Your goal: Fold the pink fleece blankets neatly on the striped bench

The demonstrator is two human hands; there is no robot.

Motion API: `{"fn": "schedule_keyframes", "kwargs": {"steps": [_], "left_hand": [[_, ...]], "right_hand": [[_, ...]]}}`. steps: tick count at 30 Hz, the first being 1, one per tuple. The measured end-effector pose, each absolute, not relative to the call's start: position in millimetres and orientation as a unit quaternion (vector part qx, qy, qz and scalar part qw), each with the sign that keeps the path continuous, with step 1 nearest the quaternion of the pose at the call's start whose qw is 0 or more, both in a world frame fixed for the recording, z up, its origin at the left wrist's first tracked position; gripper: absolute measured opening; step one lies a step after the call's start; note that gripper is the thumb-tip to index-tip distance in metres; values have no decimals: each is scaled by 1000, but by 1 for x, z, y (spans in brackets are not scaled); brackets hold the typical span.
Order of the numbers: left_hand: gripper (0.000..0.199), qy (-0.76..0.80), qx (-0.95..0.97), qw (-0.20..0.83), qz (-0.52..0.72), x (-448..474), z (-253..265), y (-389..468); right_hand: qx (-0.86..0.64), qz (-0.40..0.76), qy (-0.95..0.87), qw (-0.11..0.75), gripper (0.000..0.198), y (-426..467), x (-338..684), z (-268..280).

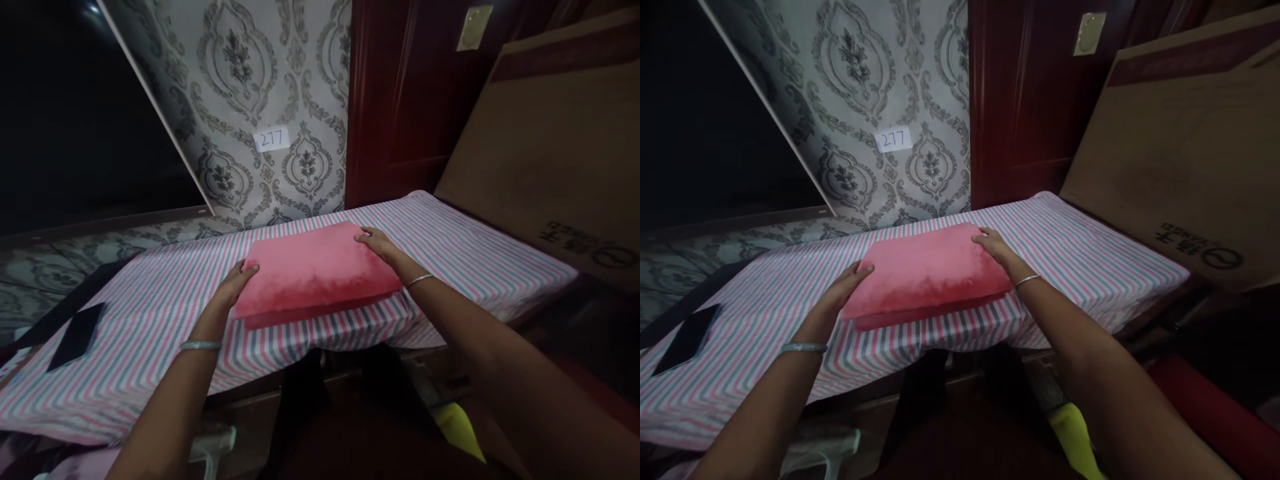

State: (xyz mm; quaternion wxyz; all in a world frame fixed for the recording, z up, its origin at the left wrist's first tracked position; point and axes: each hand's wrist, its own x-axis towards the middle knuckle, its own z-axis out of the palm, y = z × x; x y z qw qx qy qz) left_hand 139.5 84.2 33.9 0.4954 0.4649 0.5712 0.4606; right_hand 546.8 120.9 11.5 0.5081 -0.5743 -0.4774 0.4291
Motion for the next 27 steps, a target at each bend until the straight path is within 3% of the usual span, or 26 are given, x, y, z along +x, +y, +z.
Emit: {"fn": "schedule_keyframes", "kwargs": {"steps": [4,7,12,16,21,27], "left_hand": [[70,647,465,437,417,130,8,63],[73,646,508,353,447,119,-5,39],[60,668,561,237,427,115,-15,-3],[53,685,574,220,392,126,-16,-13],[45,651,584,213,435,137,-13,-12],[55,665,581,223,413,124,-17,-17]], "right_hand": [[-583,437,-481,488,28,97,550,-8],[-580,426,-493,488,34,69,561,-20],[-601,319,-567,465,37,23,584,-34],[-620,275,-591,437,37,11,577,-37],[-578,236,-593,508,40,18,566,-39],[-619,218,-575,488,34,10,578,-60]]}}
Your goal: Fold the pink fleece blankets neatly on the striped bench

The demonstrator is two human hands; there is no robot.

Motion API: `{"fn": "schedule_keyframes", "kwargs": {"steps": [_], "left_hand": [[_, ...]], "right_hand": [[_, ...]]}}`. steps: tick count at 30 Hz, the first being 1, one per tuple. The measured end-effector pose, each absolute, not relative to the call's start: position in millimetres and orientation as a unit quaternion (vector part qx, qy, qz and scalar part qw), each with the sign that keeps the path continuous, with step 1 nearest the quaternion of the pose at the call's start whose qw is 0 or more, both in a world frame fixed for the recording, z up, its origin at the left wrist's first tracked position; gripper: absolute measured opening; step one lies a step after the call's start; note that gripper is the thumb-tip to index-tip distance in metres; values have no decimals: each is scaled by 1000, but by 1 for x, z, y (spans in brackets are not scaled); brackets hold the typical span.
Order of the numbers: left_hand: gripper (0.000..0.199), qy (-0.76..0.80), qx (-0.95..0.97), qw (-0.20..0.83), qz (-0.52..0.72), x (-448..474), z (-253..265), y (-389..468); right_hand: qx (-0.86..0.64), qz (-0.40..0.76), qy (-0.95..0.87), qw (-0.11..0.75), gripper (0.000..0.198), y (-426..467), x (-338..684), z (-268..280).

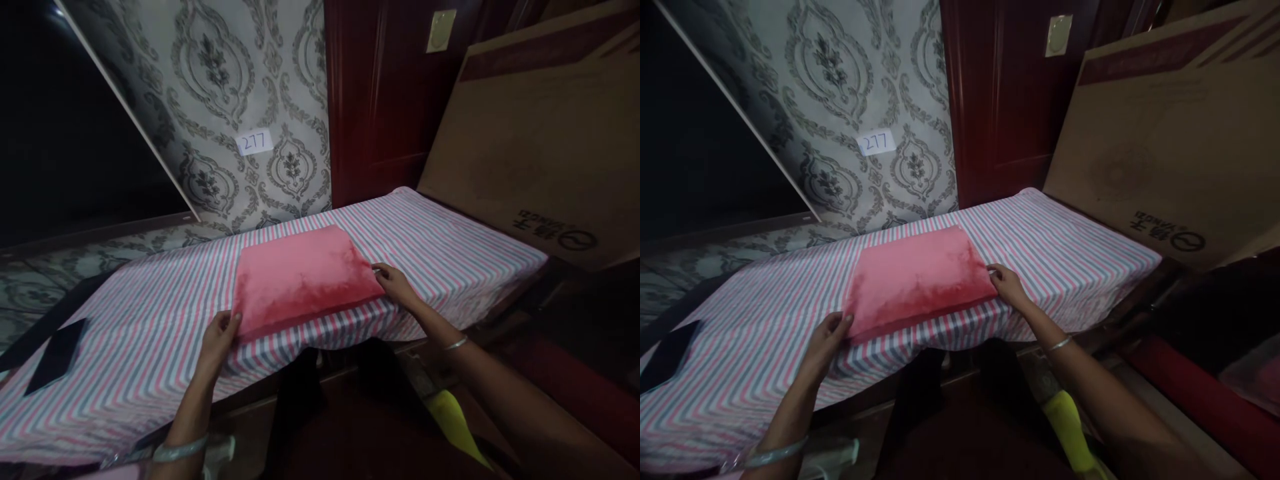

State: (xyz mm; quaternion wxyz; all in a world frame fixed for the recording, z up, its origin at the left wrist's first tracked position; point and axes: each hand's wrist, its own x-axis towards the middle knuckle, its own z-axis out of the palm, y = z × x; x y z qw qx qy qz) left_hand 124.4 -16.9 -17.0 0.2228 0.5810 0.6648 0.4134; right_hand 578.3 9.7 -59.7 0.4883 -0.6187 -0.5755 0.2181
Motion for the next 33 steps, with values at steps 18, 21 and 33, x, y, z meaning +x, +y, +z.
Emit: {"fn": "schedule_keyframes", "kwargs": {"steps": [18,21,33], "left_hand": [[65,643,762,-49,61,212,-6,41],[66,642,763,-40,58,210,-6,39],[65,654,755,-11,45,231,45,115]], "right_hand": [[-615,-17,-775,146,61,83,501,-25],[-614,-11,-776,144,63,81,502,-27],[-671,13,-729,132,59,131,463,18]]}}
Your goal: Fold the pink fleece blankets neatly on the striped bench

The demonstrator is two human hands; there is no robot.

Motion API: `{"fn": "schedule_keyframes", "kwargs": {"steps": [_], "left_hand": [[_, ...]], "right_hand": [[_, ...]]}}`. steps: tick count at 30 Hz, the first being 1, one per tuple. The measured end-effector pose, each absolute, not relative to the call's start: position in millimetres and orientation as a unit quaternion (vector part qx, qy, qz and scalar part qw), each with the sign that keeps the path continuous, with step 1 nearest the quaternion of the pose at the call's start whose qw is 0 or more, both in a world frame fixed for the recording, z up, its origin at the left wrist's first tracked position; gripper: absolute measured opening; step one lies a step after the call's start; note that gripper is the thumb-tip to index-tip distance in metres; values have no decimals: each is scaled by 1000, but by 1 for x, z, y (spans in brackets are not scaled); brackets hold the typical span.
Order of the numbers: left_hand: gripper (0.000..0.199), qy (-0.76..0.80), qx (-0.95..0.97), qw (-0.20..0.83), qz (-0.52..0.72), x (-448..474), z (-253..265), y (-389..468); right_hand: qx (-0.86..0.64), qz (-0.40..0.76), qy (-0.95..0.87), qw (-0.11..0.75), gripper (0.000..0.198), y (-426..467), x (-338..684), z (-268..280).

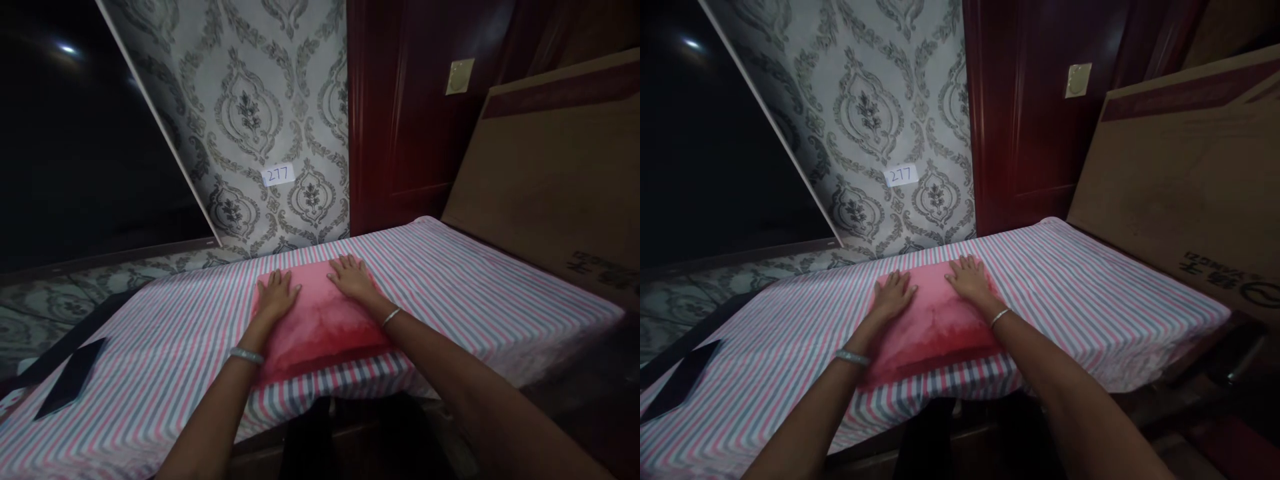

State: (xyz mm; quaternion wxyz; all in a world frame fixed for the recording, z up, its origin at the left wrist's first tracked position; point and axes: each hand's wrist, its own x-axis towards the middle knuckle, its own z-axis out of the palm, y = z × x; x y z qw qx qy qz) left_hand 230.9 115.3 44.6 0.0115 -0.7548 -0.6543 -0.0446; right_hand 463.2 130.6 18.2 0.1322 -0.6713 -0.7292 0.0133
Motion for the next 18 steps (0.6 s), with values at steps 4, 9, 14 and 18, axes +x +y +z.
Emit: {"fn": "schedule_keyframes", "kwargs": {"steps": [4,9,14,18], "left_hand": [[65,-680,-732,7,-44,223,25,146],[66,-681,-729,9,-66,216,3,153],[65,-674,-734,21,-82,217,1,150],[66,-673,-735,20,-84,218,1,150]], "right_hand": [[-682,35,-719,127,60,151,467,2],[-672,32,-726,141,60,158,472,-11],[-673,11,-725,145,60,155,474,-17],[-671,20,-727,142,61,155,477,-16]]}}
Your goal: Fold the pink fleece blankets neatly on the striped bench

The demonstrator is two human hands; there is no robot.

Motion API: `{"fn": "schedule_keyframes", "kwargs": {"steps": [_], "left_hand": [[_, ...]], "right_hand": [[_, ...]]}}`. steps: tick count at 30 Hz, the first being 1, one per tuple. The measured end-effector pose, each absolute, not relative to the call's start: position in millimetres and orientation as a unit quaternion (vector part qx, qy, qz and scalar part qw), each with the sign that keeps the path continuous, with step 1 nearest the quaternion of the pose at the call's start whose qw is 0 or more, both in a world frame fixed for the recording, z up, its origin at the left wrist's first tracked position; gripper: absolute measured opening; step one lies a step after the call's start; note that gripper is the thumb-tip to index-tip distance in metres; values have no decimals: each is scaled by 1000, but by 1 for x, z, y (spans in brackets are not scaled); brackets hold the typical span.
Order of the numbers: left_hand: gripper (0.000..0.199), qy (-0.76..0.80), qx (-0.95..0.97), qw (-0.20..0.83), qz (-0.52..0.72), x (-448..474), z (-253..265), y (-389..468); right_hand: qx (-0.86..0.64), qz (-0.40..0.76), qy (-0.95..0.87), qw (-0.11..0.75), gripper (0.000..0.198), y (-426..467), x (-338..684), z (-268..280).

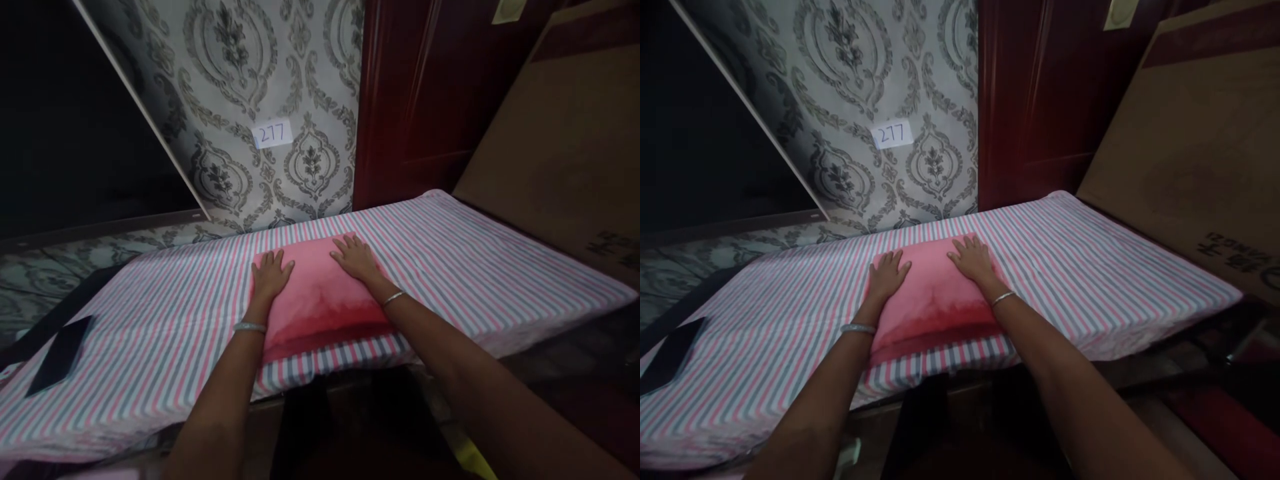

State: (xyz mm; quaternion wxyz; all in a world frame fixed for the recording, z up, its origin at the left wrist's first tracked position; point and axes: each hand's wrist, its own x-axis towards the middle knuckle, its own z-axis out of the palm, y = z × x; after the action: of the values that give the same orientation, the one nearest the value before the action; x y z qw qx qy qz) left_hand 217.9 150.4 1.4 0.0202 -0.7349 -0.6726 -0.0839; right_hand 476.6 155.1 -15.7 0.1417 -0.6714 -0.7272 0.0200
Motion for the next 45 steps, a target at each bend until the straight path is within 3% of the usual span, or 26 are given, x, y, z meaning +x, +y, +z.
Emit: {"fn": "schedule_keyframes", "kwargs": {"steps": [9,15,25,35,40,45], "left_hand": [[70,-630,-772,12,-83,223,34,107],[67,-535,-843,29,-52,234,4,27],[58,-534,-843,33,-59,220,-1,10],[67,-582,-794,48,-168,139,-38,-35],[71,-569,-782,-9,-253,120,-51,-35],[66,-580,-757,-30,-299,119,-57,-30]], "right_hand": [[-637,30,-759,129,65,109,476,16],[-569,16,-812,131,64,27,466,-14],[-553,23,-819,152,55,16,482,-18],[-557,-18,-815,159,72,-38,539,-50],[-570,-23,-803,170,73,-41,510,-37],[-478,26,-858,187,74,-46,455,-24]]}}
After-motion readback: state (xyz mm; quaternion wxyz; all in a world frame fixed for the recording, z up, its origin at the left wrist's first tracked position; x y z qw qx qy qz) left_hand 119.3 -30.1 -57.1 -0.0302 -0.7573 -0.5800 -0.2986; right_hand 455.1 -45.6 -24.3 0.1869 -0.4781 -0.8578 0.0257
